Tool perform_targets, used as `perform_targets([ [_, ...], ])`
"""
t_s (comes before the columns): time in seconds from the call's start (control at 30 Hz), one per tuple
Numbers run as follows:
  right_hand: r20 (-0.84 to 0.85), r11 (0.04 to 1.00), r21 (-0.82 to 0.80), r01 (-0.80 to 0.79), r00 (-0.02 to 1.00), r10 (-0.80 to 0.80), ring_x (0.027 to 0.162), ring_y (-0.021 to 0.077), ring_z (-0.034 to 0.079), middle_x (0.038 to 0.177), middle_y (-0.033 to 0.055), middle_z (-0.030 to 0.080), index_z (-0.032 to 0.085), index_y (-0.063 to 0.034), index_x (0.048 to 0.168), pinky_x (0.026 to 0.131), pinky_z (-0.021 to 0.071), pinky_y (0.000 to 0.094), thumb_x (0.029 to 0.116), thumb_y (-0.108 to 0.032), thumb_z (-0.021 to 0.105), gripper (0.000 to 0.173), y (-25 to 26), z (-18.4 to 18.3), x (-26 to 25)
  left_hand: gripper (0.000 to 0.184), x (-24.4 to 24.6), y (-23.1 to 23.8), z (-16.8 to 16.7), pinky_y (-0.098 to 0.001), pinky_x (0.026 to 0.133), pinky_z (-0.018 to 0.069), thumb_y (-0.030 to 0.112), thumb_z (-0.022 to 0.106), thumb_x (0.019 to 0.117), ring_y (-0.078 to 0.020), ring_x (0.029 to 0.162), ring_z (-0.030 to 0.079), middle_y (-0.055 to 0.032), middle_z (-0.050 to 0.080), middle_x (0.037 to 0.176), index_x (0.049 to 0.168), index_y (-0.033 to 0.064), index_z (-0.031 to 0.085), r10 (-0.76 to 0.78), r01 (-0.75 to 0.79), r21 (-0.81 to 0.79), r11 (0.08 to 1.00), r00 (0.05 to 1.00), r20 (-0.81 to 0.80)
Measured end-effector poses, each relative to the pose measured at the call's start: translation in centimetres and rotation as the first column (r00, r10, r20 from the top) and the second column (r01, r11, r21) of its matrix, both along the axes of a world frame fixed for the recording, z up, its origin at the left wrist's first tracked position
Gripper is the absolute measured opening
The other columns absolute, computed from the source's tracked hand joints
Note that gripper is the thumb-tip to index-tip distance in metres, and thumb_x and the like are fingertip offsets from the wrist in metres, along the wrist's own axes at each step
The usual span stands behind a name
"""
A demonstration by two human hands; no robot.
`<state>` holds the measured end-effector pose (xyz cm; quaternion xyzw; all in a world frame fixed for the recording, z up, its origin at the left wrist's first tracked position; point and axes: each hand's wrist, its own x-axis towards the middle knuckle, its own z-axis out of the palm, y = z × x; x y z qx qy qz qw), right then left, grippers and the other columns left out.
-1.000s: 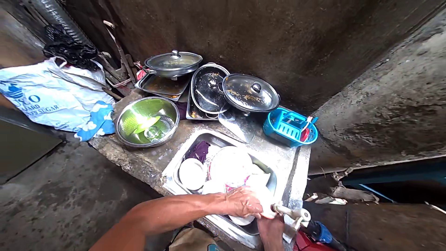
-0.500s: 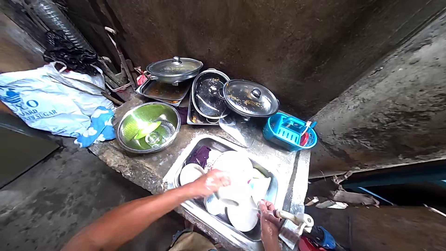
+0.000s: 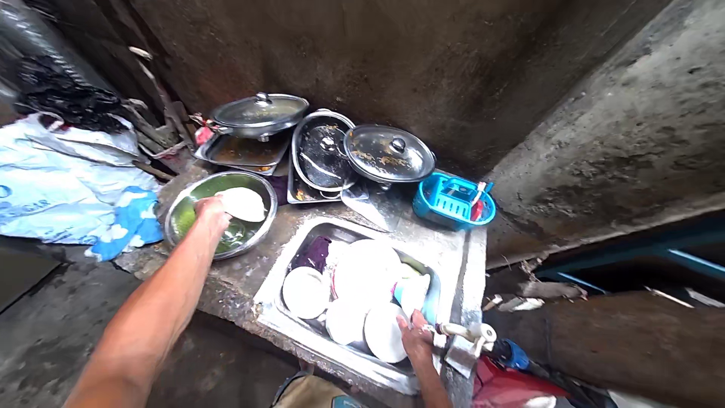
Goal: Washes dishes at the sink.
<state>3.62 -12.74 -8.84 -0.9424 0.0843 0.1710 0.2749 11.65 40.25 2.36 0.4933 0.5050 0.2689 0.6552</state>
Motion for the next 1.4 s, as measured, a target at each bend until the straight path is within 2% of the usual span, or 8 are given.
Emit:
perform_targets([
  [0.27, 0.441, 0.981, -0.124, -0.152, 0.877, 0.192, 0.111, 0.0392, 0.069, 0.110, 0.0186, 0.075, 0.078, -0.0025, 0.105, 0.095, 0.0544, 0.0562, 0.0929, -0.007, 0.063, 0.020, -0.9, -1.5, -1.6, 0.041, 0.3, 2.3, -1.0, -0.0351, 0.082, 0.0554, 0.008, 0.059, 0.0974, -0.0169, 0.096, 0.062, -0.0142, 0.059, 0.124, 0.138, 0.0032, 0.052, -0.225, 0.258, 0.053, 0.965, 0.913, -0.340],
  [0.5, 0.361, 0.898, -0.285, -0.336, 0.830, 0.426, 0.117, 0.0336, 0.068, 0.120, 0.0112, 0.075, 0.080, -0.0134, 0.113, 0.100, 0.0530, 0.0523, 0.0912, -0.007, 0.061, 0.029, -2.3, 0.8, -3.4, 0.029, -2.0, 2.2, 0.7, -0.0307, 0.076, 0.0506, 0.013, 0.063, 0.0964, -0.0116, 0.084, 0.057, -0.0087, 0.061, 0.110, 0.125, 0.0062, 0.062, -0.292, 0.400, 0.170, 0.901, 0.846, -0.446],
  [0.67, 0.210, 0.996, 0.017, -0.092, 0.974, 0.086, 0.117, 0.0401, 0.066, 0.116, 0.0227, 0.073, 0.074, 0.0004, 0.120, 0.105, 0.0484, 0.0555, 0.1037, -0.020, 0.055, 0.032, -2.6, 3.7, -3.1, 0.045, -3.7, 0.0, 1.8, -0.0581, 0.105, 0.0429, 0.020, 0.064, 0.0959, -0.0344, 0.128, 0.054, -0.0242, 0.056, 0.138, 0.137, 0.0033, 0.058, -0.258, 0.495, 0.468, 0.733, 0.838, -0.481],
  [0.77, 0.038, 0.813, 0.511, 0.279, 0.937, -0.346, 0.106, 0.0229, 0.068, 0.113, 0.0203, 0.070, 0.065, 0.0085, 0.121, 0.099, 0.0534, 0.0380, 0.0987, -0.013, 0.066, 0.031, -2.3, 4.1, -2.4, 0.045, -5.0, -7.6, 3.0, -0.0470, 0.113, 0.0435, 0.018, 0.058, 0.1017, -0.0282, 0.135, 0.053, -0.0198, 0.052, 0.147, 0.143, 0.0033, 0.051, -0.438, 0.581, 0.613, 0.536, 0.811, -0.387],
  [0.97, -0.342, 0.256, 0.769, 0.586, 0.715, -0.610, 0.069, 0.0237, 0.068, 0.101, 0.0194, 0.063, 0.052, 0.0091, 0.123, 0.058, 0.0618, 0.0381, 0.1004, 0.002, 0.057, 0.024, -0.5, 4.8, -2.4, 0.036, -9.2, -31.5, -5.1, -0.0407, 0.115, 0.0440, 0.013, 0.048, 0.1025, -0.0241, 0.132, 0.058, -0.0183, 0.064, 0.137, 0.129, -0.0054, 0.065, -0.976, 0.814, 0.580, 0.028, 0.149, -0.161],
  [1.1, -0.315, 0.215, 0.847, 0.485, 0.786, -0.532, 0.099, 0.0130, 0.064, 0.110, 0.0105, 0.065, 0.053, 0.0024, 0.130, 0.087, 0.0565, 0.0325, 0.1052, -0.007, 0.041, 0.029, -0.9, 3.4, -4.8, 0.037, -9.2, -42.8, -8.2, -0.0527, 0.122, 0.0319, 0.026, 0.046, 0.1076, -0.0302, 0.141, 0.051, -0.0129, 0.064, 0.140, 0.121, 0.0033, 0.072, -0.958, 0.584, 0.770, -0.257, -0.046, -0.284],
  [1.27, -0.461, 0.071, 0.830, 0.553, 0.752, -0.472, 0.074, 0.0260, 0.073, 0.097, 0.0171, 0.070, 0.054, 0.0048, 0.122, 0.061, 0.0638, 0.0418, 0.1036, 0.000, 0.045, 0.021, -2.1, 3.5, -5.8, 0.050, -3.8, -44.6, -9.2, -0.0601, 0.115, 0.0352, 0.031, 0.071, 0.0909, -0.0364, 0.142, 0.046, -0.0144, 0.054, 0.150, 0.137, 0.0116, 0.064, -0.834, 0.741, 0.452, -0.496, -0.263, -0.484],
  [1.4, -0.481, 0.022, 0.835, 0.549, 0.750, -0.454, 0.076, 0.0258, 0.074, 0.098, 0.0177, 0.070, 0.054, 0.0061, 0.122, 0.064, 0.0646, 0.0418, 0.1023, -0.002, 0.050, 0.022, -2.9, 3.6, -6.1, 0.051, 0.5, -41.5, -9.2, -0.0563, 0.105, 0.0459, 0.046, 0.051, 0.1047, -0.0327, 0.120, 0.063, -0.0199, 0.067, 0.124, 0.124, 0.0023, 0.068, -0.847, 0.831, 0.248, -0.497, -0.404, -0.344],
])
